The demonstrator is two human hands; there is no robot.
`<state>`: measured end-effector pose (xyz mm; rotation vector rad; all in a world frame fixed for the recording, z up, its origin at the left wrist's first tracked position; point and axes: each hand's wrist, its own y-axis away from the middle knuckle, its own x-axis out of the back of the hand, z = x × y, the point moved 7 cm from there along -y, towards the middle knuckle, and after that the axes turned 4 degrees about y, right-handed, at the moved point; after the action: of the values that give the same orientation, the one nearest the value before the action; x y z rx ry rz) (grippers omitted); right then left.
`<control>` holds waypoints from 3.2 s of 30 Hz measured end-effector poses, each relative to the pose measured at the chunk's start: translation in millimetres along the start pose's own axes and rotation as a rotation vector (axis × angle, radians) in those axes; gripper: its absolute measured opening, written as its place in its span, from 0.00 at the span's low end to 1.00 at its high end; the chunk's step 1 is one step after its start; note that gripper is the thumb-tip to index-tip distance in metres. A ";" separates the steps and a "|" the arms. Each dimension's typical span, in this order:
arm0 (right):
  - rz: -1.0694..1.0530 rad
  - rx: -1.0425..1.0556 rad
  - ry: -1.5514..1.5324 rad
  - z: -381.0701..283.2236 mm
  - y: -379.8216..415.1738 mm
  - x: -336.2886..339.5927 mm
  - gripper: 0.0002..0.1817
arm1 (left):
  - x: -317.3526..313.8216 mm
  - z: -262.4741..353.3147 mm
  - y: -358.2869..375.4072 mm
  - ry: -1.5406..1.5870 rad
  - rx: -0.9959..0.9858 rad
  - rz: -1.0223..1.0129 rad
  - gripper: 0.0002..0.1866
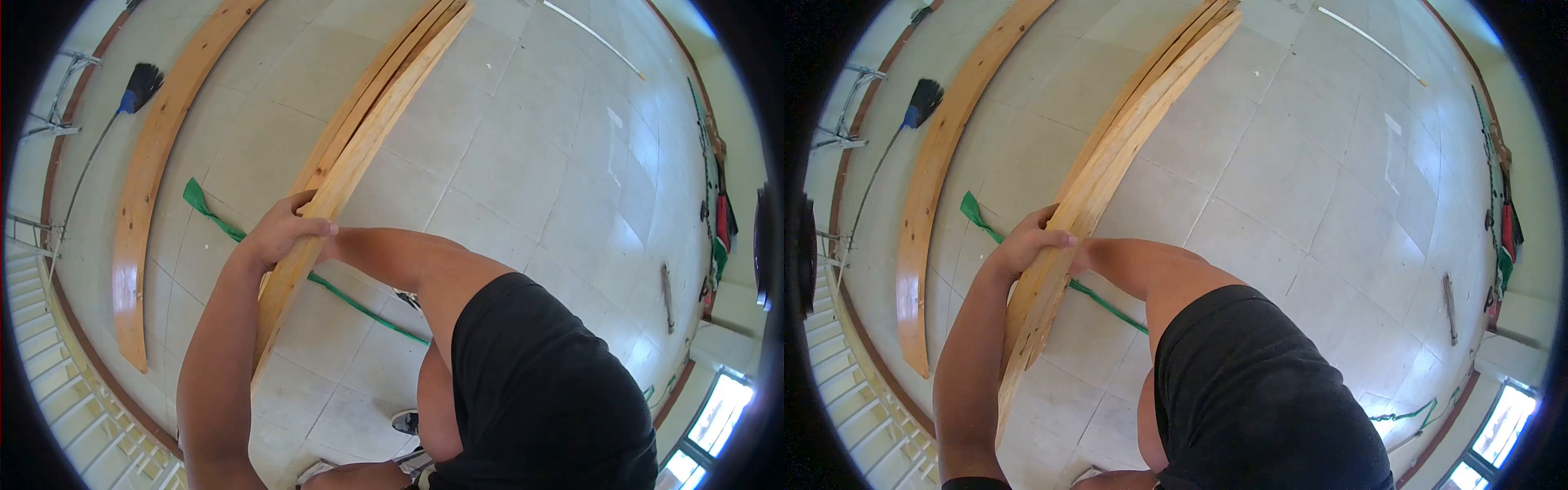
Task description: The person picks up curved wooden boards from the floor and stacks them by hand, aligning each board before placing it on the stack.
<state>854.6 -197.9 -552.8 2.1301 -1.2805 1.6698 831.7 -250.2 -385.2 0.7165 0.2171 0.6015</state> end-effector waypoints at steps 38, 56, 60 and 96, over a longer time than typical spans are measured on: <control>0.037 -0.327 -0.431 26.2 67.7 -51.2 0.20 | 18.6 -13.1 -47.5 -0.787 -0.073 0.489 0.26; -0.177 -0.448 -0.449 -22.5 54.9 14.7 0.23 | 53.6 -35.5 -93.3 -0.627 0.076 0.181 0.31; -0.232 -0.469 -0.239 -20.4 55.7 15.5 0.26 | 57.2 -45.0 -100.8 -0.499 0.116 0.131 0.31; -0.476 -0.370 -0.050 -27.1 59.9 3.9 0.26 | 74.3 -68.5 -107.0 -0.254 0.383 0.193 0.34</control>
<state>793.8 -221.7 -561.6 2.0439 -0.9043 1.1005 912.9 -232.6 -506.8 1.1856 0.0252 0.6530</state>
